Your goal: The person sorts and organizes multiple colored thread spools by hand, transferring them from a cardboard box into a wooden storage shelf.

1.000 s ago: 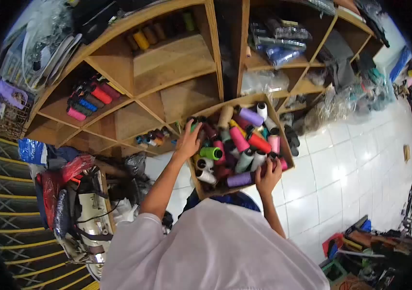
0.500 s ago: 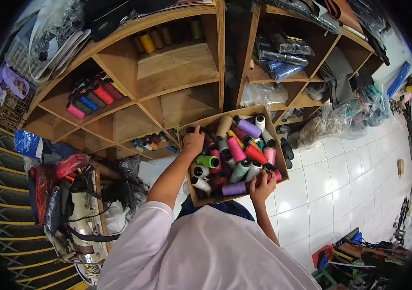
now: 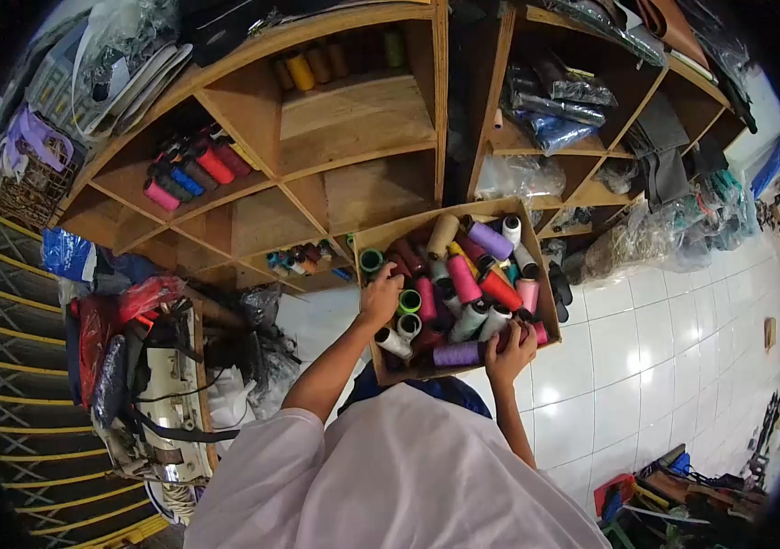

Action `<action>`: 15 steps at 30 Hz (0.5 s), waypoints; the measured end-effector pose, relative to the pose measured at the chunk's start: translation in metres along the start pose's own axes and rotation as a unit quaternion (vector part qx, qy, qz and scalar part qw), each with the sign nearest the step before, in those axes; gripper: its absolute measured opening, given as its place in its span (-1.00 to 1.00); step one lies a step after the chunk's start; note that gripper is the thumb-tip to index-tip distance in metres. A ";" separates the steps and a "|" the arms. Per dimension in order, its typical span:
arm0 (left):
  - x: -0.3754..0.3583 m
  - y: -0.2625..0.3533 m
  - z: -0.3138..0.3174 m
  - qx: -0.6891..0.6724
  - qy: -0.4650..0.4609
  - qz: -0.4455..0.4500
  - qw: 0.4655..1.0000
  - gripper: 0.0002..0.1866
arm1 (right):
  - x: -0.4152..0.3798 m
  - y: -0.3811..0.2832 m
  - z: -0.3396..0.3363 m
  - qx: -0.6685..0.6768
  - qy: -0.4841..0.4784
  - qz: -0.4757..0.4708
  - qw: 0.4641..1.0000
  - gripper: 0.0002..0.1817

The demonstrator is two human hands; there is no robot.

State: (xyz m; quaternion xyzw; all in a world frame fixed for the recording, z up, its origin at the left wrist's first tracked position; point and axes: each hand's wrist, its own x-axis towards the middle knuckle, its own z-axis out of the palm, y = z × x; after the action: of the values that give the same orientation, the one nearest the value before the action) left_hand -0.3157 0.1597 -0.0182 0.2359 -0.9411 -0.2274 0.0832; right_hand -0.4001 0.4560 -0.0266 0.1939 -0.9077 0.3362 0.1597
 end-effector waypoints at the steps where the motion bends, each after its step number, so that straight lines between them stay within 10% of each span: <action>1: -0.007 -0.004 0.002 -0.001 -0.003 -0.004 1.000 -0.91 | 0.000 0.000 0.001 -0.009 0.007 -0.001 1.000 -0.53; 5: -0.029 0.004 -0.001 -0.162 0.162 0.045 0.972 -0.84 | 0.003 -0.008 -0.002 -0.026 -0.044 0.023 0.998 -0.39; 8: -0.053 0.023 0.008 -0.304 0.226 -0.079 0.922 -0.79 | 0.008 -0.028 -0.011 -0.096 -0.090 -0.015 0.991 -0.29; 15: -0.082 0.052 -0.004 -0.702 0.069 -0.221 0.673 -0.84 | 0.009 -0.068 -0.016 -0.015 -0.229 -0.097 0.969 -0.33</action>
State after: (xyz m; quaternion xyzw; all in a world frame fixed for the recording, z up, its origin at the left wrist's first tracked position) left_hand -0.2640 0.2386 0.0061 0.3241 -0.4163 -0.8159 0.2364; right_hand -0.3738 0.4165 0.0259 0.3499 -0.9019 0.2525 -0.0175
